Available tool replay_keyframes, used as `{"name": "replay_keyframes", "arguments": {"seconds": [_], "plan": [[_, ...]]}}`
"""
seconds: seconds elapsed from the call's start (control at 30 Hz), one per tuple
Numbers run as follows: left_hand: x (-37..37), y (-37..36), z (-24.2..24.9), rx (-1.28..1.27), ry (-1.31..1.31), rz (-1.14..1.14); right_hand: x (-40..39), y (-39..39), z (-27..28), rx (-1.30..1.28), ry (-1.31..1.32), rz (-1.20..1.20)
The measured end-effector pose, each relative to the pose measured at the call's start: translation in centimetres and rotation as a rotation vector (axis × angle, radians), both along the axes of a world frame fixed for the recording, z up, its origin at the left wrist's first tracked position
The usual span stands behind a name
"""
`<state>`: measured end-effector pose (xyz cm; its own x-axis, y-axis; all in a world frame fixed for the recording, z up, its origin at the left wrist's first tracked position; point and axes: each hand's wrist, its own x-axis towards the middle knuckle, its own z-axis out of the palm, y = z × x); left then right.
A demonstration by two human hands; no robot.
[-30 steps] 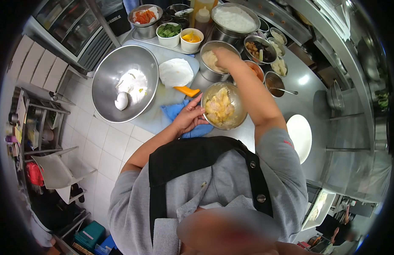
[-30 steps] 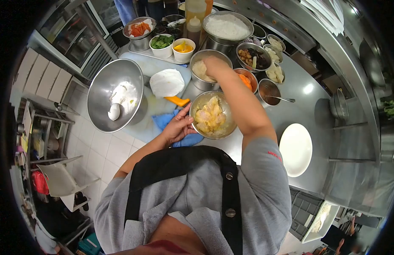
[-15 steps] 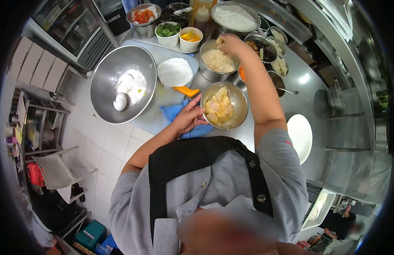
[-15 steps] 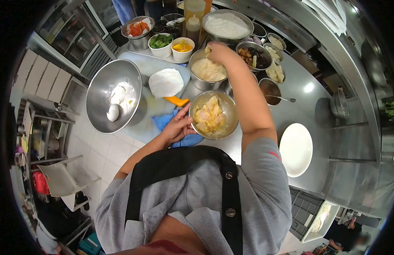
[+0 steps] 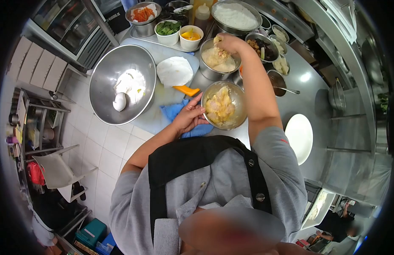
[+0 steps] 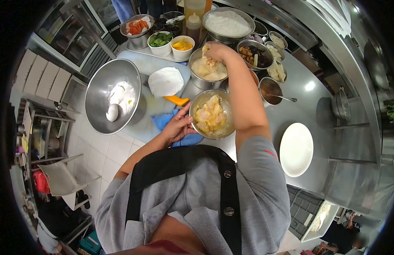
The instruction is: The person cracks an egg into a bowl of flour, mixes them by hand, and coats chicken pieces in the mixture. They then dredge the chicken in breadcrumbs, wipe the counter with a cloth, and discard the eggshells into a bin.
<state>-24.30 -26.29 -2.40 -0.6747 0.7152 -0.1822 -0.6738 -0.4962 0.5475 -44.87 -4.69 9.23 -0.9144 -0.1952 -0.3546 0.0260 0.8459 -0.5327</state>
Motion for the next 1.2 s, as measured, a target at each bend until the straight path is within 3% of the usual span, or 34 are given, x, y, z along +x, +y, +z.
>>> {"name": "replay_keyframes", "arguments": {"seconds": [0.07, 0.2, 0.3, 0.53, 0.63, 0.73, 0.87, 1.03, 1.1, 1.17, 1.2], "plan": [[-0.1, 0.1, 0.4, -0.001, -0.004, -0.005, 0.5, -0.3, 0.1, 0.102, 0.093, -0.017], [-0.2, 0.1, -0.3, 0.004, 0.052, -0.021, 1.2, -0.4, -3.0, 0.232, 0.165, 0.266], [-0.1, -0.1, -0.5, 0.007, 0.058, -0.024, 3.6, -1.5, -4.7, 0.421, 0.436, 0.390], [-0.3, 0.2, -0.9, 0.003, 0.025, -0.022, 3.8, -1.4, -4.4, 0.484, 0.286, 0.347], [-0.1, 0.1, -1.2, -0.002, 0.011, -0.020, 3.0, -1.8, -3.2, 0.392, -0.053, 0.278], [0.0, 0.2, -0.2, -0.036, 0.003, -0.018, 2.6, -1.9, -1.1, 0.262, -0.133, 0.201], [0.0, 0.3, 0.2, -0.035, 0.019, -0.019, 0.8, -0.4, -3.4, 0.237, 0.088, 0.119], [-0.1, 0.2, -0.2, -0.025, 0.033, -0.021, 1.4, -0.4, -1.2, 0.187, 0.377, 0.111], [0.0, 0.3, 0.1, -0.031, 0.039, -0.015, 1.3, -0.4, -1.7, 0.122, 0.190, 0.090], [0.2, 0.4, 0.2, -0.024, 0.046, -0.015, 0.1, -0.2, -5.7, 0.153, -0.026, 0.074], [0.2, 0.4, 0.2, -0.015, 0.051, -0.019, 0.7, -0.3, -6.1, 0.032, -0.002, -0.031]]}}
